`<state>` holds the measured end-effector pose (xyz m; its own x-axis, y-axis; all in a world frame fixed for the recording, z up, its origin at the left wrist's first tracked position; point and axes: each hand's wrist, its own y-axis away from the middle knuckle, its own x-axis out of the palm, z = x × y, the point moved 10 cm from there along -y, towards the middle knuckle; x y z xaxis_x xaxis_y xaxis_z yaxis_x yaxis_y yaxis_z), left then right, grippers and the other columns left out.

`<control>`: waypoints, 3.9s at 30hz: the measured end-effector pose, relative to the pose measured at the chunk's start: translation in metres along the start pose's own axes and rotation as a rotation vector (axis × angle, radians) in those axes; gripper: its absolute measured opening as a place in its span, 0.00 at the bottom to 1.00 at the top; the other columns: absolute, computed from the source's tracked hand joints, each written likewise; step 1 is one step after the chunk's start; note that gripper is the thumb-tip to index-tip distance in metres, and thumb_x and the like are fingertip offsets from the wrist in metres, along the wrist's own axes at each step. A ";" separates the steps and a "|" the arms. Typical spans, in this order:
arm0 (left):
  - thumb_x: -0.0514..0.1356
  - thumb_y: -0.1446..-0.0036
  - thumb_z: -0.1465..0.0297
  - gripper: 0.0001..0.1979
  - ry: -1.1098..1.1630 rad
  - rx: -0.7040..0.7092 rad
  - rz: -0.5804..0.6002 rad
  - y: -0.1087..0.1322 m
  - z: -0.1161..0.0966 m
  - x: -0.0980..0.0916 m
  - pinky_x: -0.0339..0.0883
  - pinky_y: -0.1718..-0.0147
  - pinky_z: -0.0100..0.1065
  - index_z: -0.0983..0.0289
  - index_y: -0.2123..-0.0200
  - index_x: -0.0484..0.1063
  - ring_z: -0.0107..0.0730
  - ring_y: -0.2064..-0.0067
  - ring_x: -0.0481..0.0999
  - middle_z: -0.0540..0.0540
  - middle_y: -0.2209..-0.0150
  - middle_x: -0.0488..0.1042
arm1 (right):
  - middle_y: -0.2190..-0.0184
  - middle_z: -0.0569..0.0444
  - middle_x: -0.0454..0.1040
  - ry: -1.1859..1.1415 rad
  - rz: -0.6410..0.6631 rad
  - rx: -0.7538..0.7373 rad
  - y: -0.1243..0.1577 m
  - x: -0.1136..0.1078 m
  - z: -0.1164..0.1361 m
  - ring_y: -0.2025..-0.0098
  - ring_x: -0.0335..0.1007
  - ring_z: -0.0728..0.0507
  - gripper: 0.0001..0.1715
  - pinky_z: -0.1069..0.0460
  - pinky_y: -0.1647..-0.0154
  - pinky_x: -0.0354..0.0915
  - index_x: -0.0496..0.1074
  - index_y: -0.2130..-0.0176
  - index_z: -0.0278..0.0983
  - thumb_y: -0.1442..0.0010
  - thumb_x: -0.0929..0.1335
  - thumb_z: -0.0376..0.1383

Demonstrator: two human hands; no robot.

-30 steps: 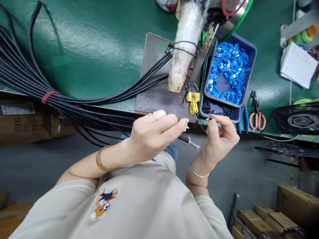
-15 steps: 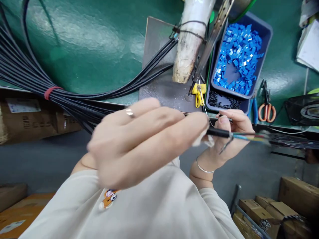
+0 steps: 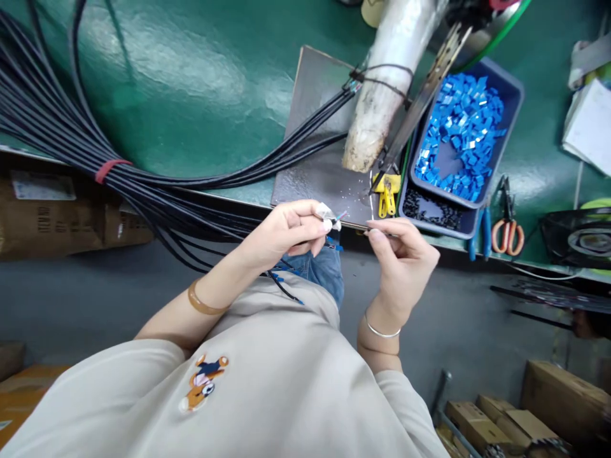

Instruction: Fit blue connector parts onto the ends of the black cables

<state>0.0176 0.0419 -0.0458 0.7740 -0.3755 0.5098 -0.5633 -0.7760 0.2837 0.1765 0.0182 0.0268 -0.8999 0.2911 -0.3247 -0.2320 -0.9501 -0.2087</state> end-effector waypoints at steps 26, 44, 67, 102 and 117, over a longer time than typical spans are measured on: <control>0.63 0.45 0.75 0.02 -0.167 0.193 -0.103 -0.010 -0.029 0.016 0.55 0.82 0.21 0.67 0.66 0.74 0.18 0.78 0.67 0.49 0.77 0.74 | 0.67 0.55 0.77 0.353 -0.125 -0.363 0.021 0.014 0.018 0.73 0.68 0.50 0.08 0.52 0.72 0.66 0.78 0.61 0.46 0.41 0.71 0.33; 0.65 0.49 0.73 0.05 -0.158 0.204 -0.092 -0.021 -0.029 0.023 0.54 0.80 0.22 0.67 0.73 0.72 0.16 0.79 0.58 0.45 0.81 0.63 | 0.68 0.57 0.75 0.168 -0.082 -0.178 0.002 -0.006 0.022 0.78 0.56 0.55 0.07 0.53 0.80 0.49 0.80 0.62 0.43 0.41 0.72 0.32; 0.62 0.50 0.75 0.04 -0.383 0.284 -0.105 -0.018 -0.030 0.029 0.58 0.77 0.23 0.67 0.73 0.68 0.19 0.76 0.63 0.47 0.78 0.65 | 0.72 0.59 0.71 -0.041 0.105 0.040 -0.007 0.006 -0.014 0.76 0.57 0.54 0.01 0.54 0.77 0.50 0.79 0.68 0.40 0.43 0.73 0.34; 0.64 0.48 0.72 0.05 -0.270 0.270 -0.108 -0.016 -0.032 0.027 0.60 0.78 0.23 0.68 0.72 0.72 0.19 0.76 0.63 0.48 0.78 0.67 | 0.67 0.57 0.75 0.325 -0.150 -0.294 0.011 -0.011 0.034 0.74 0.65 0.52 0.11 0.53 0.77 0.59 0.79 0.60 0.45 0.40 0.71 0.30; 0.63 0.47 0.73 0.04 -0.246 0.280 -0.083 -0.019 -0.032 0.029 0.58 0.77 0.22 0.67 0.72 0.70 0.18 0.75 0.62 0.48 0.77 0.66 | 0.68 0.56 0.76 0.077 -0.128 -0.058 0.004 -0.013 0.002 0.69 0.70 0.50 0.03 0.54 0.74 0.63 0.79 0.63 0.41 0.41 0.73 0.34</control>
<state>0.0413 0.0625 -0.0104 0.8792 -0.3896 0.2743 -0.4214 -0.9045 0.0659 0.1860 0.0107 0.0322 -0.8327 0.4194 -0.3615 -0.3194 -0.8972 -0.3050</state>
